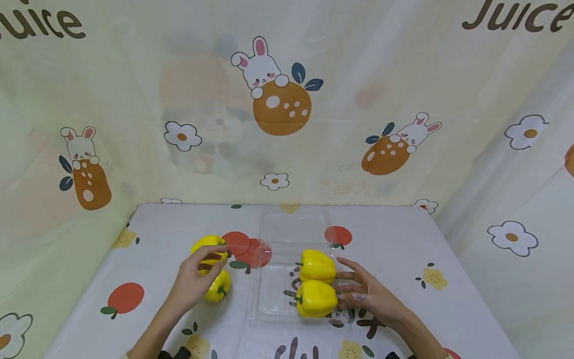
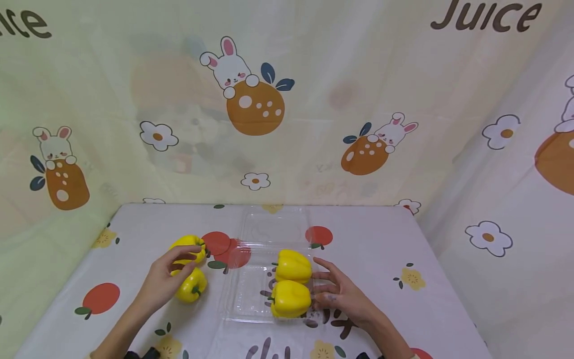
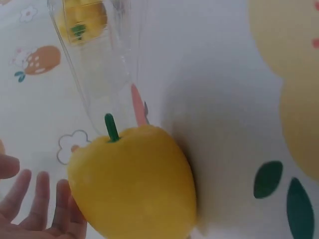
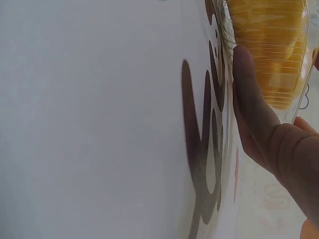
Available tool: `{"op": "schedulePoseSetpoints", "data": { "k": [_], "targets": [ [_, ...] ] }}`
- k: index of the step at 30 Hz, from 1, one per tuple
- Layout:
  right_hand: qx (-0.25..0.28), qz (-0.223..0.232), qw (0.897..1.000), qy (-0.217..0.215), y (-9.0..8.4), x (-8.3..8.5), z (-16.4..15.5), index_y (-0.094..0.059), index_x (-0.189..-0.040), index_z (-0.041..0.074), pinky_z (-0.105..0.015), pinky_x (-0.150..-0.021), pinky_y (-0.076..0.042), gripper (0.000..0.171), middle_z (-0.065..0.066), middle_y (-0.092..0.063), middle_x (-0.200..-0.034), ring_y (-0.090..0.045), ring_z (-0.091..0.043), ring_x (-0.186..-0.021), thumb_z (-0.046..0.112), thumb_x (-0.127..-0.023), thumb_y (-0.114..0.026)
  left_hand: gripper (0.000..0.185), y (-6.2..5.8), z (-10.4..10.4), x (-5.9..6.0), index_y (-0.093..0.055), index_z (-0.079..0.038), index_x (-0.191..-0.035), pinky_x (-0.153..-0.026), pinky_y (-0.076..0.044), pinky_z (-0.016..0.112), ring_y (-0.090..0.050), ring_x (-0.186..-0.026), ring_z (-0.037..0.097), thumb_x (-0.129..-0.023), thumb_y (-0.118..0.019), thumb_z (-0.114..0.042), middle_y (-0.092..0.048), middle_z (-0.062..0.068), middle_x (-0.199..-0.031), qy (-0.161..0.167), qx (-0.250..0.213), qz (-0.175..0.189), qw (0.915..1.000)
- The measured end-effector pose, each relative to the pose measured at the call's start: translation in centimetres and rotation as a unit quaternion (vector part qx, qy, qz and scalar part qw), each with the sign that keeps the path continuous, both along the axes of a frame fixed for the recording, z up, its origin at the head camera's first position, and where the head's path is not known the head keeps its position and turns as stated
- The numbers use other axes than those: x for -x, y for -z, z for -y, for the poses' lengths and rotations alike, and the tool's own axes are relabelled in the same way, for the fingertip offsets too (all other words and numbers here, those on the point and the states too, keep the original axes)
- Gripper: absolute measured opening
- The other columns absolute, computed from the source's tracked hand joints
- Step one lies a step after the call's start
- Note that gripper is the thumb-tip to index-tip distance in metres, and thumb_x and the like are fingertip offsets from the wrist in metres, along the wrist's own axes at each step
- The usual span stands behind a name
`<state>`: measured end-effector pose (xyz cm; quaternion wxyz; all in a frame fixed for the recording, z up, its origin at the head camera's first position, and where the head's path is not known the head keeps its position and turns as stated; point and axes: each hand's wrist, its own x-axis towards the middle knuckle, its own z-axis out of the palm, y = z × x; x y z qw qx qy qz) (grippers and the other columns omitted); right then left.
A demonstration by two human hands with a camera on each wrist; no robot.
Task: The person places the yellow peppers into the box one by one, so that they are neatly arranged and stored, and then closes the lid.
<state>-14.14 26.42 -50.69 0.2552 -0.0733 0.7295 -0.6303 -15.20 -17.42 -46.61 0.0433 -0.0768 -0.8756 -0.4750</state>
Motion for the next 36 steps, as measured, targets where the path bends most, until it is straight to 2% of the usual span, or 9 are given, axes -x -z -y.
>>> {"op": "schedulePoseSetpoints", "data": {
  "k": [5,9,16,23,31,36],
  "targets": [
    [-0.003,0.003,1.0,0.001,-0.1,0.1,-0.1,-0.015,-0.17,0.024,-0.05,-0.102,-0.061,0.09,-0.033,-0.03,-0.166,-0.061,-0.035,-0.135,0.021,-0.1,-0.071,0.034,-0.1,0.5,0.0,-0.068,-0.015,-0.134,-0.105,-0.057,0.05,-0.067,-0.122,0.031,-0.101,-0.069,-0.008,-0.069,0.007,-0.137,-0.007,-0.001,0.004,1.0],
    [0.003,0.001,1.0,0.0,0.0,0.0,-0.1,-0.015,-0.17,0.025,-0.049,-0.102,-0.061,0.088,-0.033,-0.031,-0.166,-0.061,-0.035,-0.135,0.022,-0.101,-0.07,0.035,-0.1,0.9,0.2,-0.068,-0.014,-0.135,-0.105,-0.056,0.055,-0.066,-0.123,0.032,-0.1,-0.07,-0.008,-0.069,0.008,-0.138,0.002,0.006,0.001,1.0],
    [0.012,-0.012,1.0,-0.013,0.1,-0.1,-0.2,-0.013,-0.17,0.024,-0.049,-0.102,-0.061,0.09,-0.034,-0.031,-0.166,-0.061,-0.035,-0.135,0.031,-0.102,-0.071,0.035,0.6,1.7,0.6,-0.069,-0.012,-0.132,-0.102,-0.054,0.052,-0.066,-0.12,0.032,-0.098,-0.072,-0.007,-0.071,0.006,-0.133,0.03,0.031,-0.008,0.999],
    [0.005,-0.009,1.0,-0.007,0.0,-0.1,-0.1,-0.013,-0.17,0.022,-0.049,-0.101,-0.062,0.09,-0.034,-0.031,-0.165,-0.061,-0.036,-0.134,0.019,-0.101,-0.07,0.036,1.5,2.5,0.8,-0.068,-0.012,-0.133,-0.102,-0.052,0.054,-0.066,-0.119,0.031,-0.098,-0.072,-0.008,-0.072,0.007,-0.133,0.035,0.043,-0.008,0.9984],
    [0.006,-0.01,1.0,-0.007,-0.1,-0.1,-0.2,-0.013,-0.171,0.022,-0.05,-0.102,-0.061,0.09,-0.034,-0.032,-0.165,-0.061,-0.036,-0.135,0.019,-0.101,-0.071,0.036,2.0,3.1,1.1,-0.068,-0.016,-0.134,-0.1,-0.05,0.043,-0.064,-0.12,0.026,-0.098,-0.073,-0.012,-0.07,0.005,-0.135,0.04,0.049,0.034,0.9975],
    [0.004,-0.009,1.0,-0.005,-0.1,0.0,-0.2,-0.013,-0.171,0.022,-0.05,-0.102,-0.061,0.091,-0.034,-0.032,-0.165,-0.061,-0.036,-0.134,0.02,-0.101,-0.071,0.037,2.3,3.6,1.2,-0.068,-0.016,-0.135,-0.094,-0.048,0.037,-0.061,-0.12,0.026,-0.098,-0.074,-0.017,-0.069,0.006,-0.137,0.052,0.041,0.055,0.9963]
  ]
}}
